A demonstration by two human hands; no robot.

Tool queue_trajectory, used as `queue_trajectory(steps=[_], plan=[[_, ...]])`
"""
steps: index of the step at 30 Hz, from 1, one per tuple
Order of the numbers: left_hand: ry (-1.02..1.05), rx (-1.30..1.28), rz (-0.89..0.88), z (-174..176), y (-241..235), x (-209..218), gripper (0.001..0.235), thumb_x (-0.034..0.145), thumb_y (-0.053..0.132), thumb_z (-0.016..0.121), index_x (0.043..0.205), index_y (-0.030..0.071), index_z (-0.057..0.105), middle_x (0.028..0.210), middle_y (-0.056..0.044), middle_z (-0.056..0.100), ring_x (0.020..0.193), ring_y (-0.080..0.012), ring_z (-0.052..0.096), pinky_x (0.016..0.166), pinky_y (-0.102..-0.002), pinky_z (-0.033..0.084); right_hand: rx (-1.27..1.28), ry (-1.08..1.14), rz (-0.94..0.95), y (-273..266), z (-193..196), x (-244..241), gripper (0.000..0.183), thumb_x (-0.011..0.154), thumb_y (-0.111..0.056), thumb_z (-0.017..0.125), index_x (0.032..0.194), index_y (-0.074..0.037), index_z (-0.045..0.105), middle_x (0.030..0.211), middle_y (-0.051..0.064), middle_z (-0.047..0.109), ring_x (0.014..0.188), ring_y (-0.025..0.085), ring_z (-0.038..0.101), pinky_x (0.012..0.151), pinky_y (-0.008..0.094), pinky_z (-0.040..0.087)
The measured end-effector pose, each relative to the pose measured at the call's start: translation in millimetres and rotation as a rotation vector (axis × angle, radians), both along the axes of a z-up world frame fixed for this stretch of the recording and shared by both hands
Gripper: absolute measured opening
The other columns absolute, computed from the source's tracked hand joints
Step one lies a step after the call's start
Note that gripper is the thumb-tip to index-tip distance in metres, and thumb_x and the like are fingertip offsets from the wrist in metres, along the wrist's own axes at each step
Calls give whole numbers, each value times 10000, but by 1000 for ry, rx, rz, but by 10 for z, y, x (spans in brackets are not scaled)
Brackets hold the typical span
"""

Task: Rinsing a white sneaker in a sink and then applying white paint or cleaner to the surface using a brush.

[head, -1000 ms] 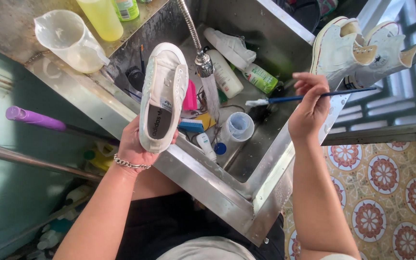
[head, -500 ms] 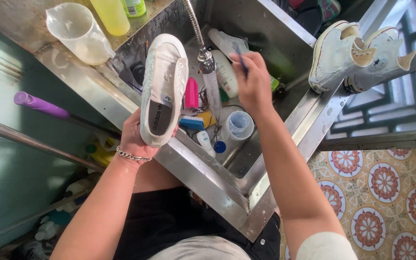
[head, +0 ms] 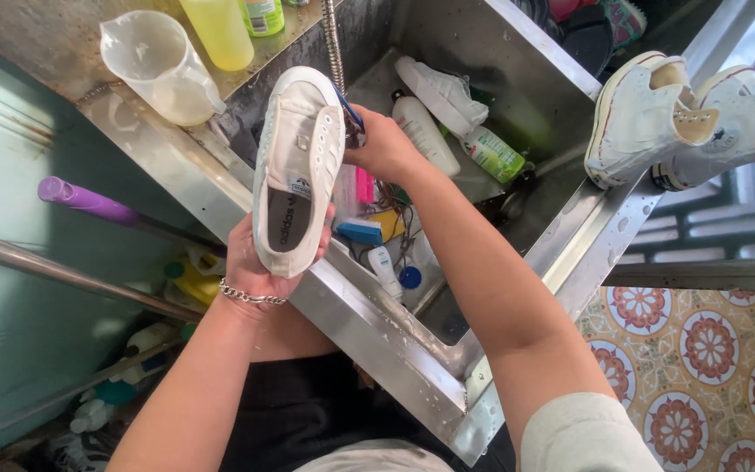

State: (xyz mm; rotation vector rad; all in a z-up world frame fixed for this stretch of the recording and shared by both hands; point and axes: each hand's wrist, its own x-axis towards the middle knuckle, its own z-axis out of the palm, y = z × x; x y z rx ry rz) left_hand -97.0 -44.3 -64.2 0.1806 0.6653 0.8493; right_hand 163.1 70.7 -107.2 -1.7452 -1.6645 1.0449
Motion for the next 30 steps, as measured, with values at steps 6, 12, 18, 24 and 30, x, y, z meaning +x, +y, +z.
queue_trajectory(steps=[6,12,18,24,30], plan=[[-58,93,-3,-26,-36,0,670,1297,455,362,1248,-96,741,943,-449,748,821,-615,816,754,-588,748,-63,10,30,-50,338,85,669,870,-456,1129,1434,-231,847,1406,52,924,1521,366,781,1321,592,593],[-66,111,-22,-67,-65,13,641,1298,431,386,1249,-107,730,955,-461,763,834,-620,824,782,-617,740,-58,15,35,-281,683,204,1013,882,-384,1153,1747,-207,656,1691,111,790,1692,410,621,1430,632,471],[-316,93,-110,-566,14,-164,666,1260,433,586,1551,-139,765,1405,-393,824,1067,-521,860,854,-552,757,265,-111,-99,-658,1027,769,450,1174,-347,755,1570,-150,671,1443,90,772,1348,296,722,1126,508,579],[-27,-24,17,-314,-101,54,391,1232,309,600,1158,-5,822,1077,-355,908,922,-472,921,864,-510,759,655,30,-398,-1684,931,1424,653,1414,-462,299,1246,-130,836,1281,125,782,989,268,731,987,426,651],[69,76,-148,-170,-272,424,383,1207,346,675,1311,29,863,1182,-282,929,1096,-383,927,1071,-544,724,447,20,-553,-2315,390,1548,518,1410,-416,566,1166,-33,815,884,162,814,742,279,857,779,409,738]])
